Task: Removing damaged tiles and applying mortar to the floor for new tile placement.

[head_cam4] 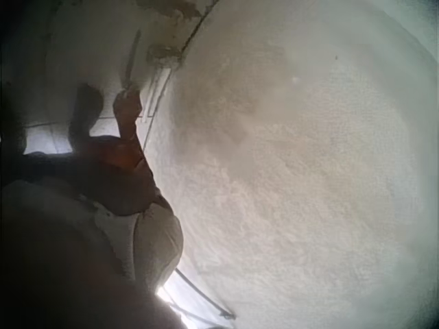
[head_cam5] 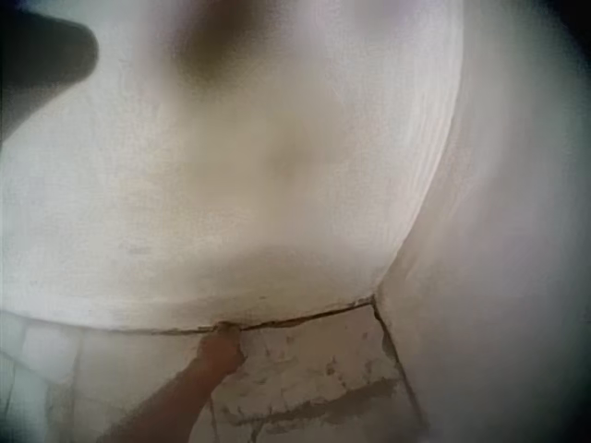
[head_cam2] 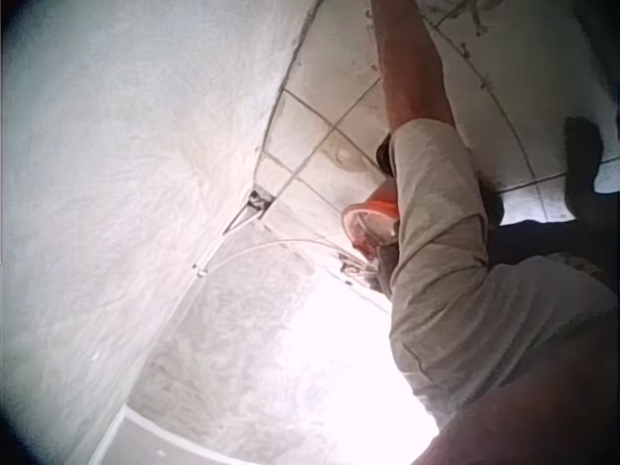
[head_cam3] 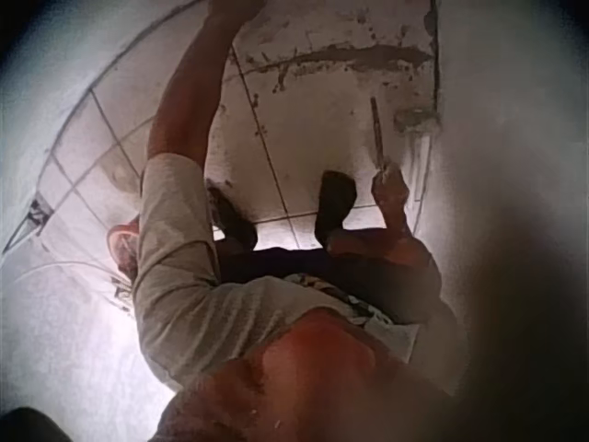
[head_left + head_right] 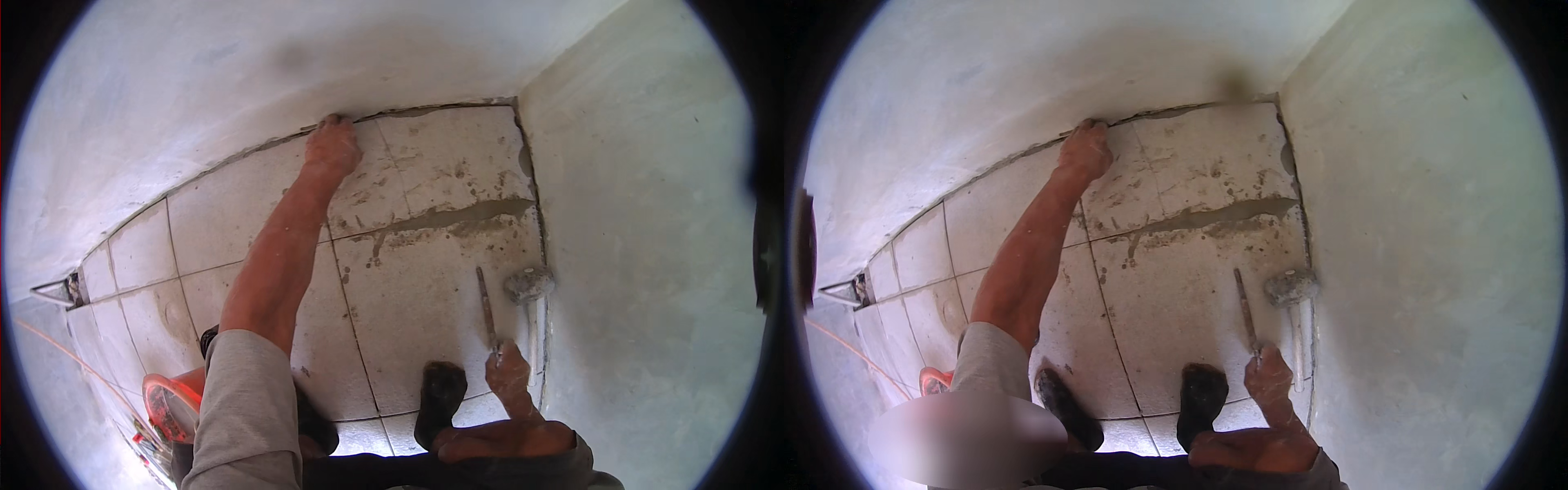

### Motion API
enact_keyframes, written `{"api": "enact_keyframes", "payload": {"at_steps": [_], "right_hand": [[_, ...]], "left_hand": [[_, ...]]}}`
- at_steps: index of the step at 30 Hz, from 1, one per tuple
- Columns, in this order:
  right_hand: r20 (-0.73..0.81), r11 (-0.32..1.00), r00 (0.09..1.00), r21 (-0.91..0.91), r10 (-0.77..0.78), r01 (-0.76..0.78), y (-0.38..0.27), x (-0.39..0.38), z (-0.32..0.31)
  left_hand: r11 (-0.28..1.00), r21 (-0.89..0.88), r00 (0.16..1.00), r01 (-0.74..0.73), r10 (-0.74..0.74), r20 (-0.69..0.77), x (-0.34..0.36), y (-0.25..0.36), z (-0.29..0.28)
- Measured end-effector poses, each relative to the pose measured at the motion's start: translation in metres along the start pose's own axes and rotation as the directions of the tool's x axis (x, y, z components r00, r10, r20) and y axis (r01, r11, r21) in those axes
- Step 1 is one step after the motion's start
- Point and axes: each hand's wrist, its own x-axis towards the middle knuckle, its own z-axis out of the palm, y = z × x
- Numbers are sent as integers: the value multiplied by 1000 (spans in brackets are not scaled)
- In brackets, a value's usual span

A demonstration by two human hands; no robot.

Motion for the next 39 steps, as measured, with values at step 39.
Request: {"api": "enact_keyframes", "payload": {"at_steps": [39], "right_hand": [[509,319,177,206,-842,925,-462,-12,-124]], "left_hand": [[-263,-645,24,718,-916,399,-709,-39,-237]]}}
